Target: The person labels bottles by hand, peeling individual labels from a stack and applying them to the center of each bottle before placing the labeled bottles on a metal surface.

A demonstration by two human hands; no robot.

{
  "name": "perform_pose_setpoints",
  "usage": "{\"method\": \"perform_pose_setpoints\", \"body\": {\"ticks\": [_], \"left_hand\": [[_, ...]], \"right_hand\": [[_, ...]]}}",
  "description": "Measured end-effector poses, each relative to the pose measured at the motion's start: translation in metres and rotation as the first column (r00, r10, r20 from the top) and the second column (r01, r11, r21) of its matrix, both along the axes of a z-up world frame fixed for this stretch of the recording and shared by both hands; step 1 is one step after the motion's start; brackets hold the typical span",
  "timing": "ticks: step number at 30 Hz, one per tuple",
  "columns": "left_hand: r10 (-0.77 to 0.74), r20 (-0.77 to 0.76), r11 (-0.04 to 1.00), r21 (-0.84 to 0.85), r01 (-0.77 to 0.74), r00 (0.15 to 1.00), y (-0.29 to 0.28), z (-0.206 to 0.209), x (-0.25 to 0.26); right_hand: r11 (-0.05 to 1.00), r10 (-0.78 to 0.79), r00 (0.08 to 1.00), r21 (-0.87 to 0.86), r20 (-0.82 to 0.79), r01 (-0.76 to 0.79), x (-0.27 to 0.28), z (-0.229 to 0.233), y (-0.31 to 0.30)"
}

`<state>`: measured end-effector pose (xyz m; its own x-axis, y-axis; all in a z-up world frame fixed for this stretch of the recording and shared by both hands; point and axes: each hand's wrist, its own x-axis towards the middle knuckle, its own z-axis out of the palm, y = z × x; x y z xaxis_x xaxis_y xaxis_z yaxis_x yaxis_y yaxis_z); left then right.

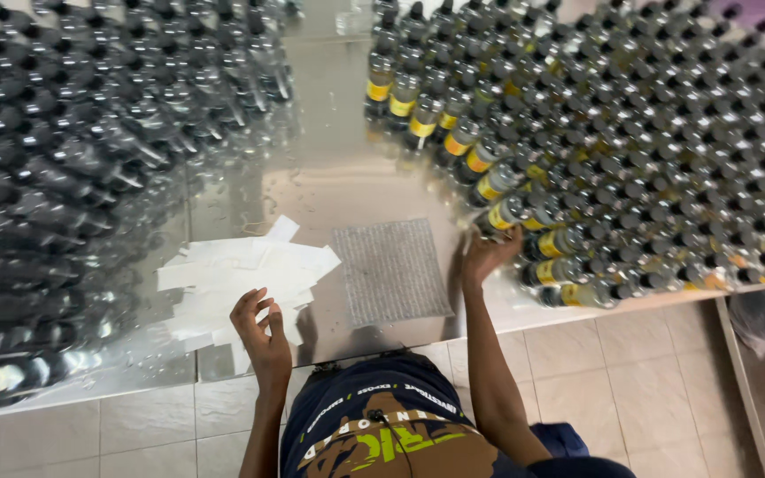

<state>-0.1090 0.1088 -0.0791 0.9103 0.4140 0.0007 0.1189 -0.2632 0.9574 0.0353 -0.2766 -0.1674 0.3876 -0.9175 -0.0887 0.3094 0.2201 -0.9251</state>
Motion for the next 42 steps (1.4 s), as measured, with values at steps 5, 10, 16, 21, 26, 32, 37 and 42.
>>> {"method": "perform_pose_setpoints", "body": {"ticks": [5, 10, 16, 21, 26, 32, 37, 42], "left_hand": [[0.139, 0.012, 0.989, -0.061, -0.138, 0.990, 0.030, -0.041, -0.005], [0.285, 0.038, 0.958, -0.009, -0.285, 0.958, 0.094, -0.025, 0.002], [0.489, 0.153, 0.832, 0.215, -0.512, 0.859, 0.252, 0.009, 0.011], [0.614, 0.387, 0.426, 0.571, -0.702, 0.688, 0.382, 0.050, 0.015], [0.663, 0.240, 0.584, 0.427, -0.690, 0.709, 0.421, 0.053, 0.030], [0.731, 0.076, 0.638, 0.275, -0.719, 0.678, 0.440, 0.053, 0.028], [0.760, 0.056, 0.605, 0.302, -0.737, 0.647, 0.446, 0.056, 0.029], [0.763, 0.163, 0.576, 0.266, -0.773, 0.625, 0.453, 0.053, 0.022]], "right_hand": [[0.940, -0.181, 0.896, -0.340, -0.405, 0.036, 0.015, -0.024, -0.021], [0.972, -0.082, 0.989, 0.229, 0.119, 0.053, 0.028, -0.024, -0.022], [0.546, -0.147, 0.920, -0.805, -0.364, -0.231, -0.002, -0.026, 0.042], [0.525, 0.417, 0.680, -0.450, -0.604, -0.722, -0.006, -0.030, 0.162], [0.106, 0.773, 0.296, -0.345, -0.562, -0.933, -0.006, -0.008, 0.309], [-0.338, 0.724, -0.018, -0.332, -0.690, -0.881, 0.064, 0.052, 0.469], [-0.425, 0.671, -0.037, -0.343, -0.740, -0.838, 0.111, 0.088, 0.578], [-0.350, 0.481, 0.106, -0.302, -0.870, -0.887, 0.123, 0.082, 0.622]]}}
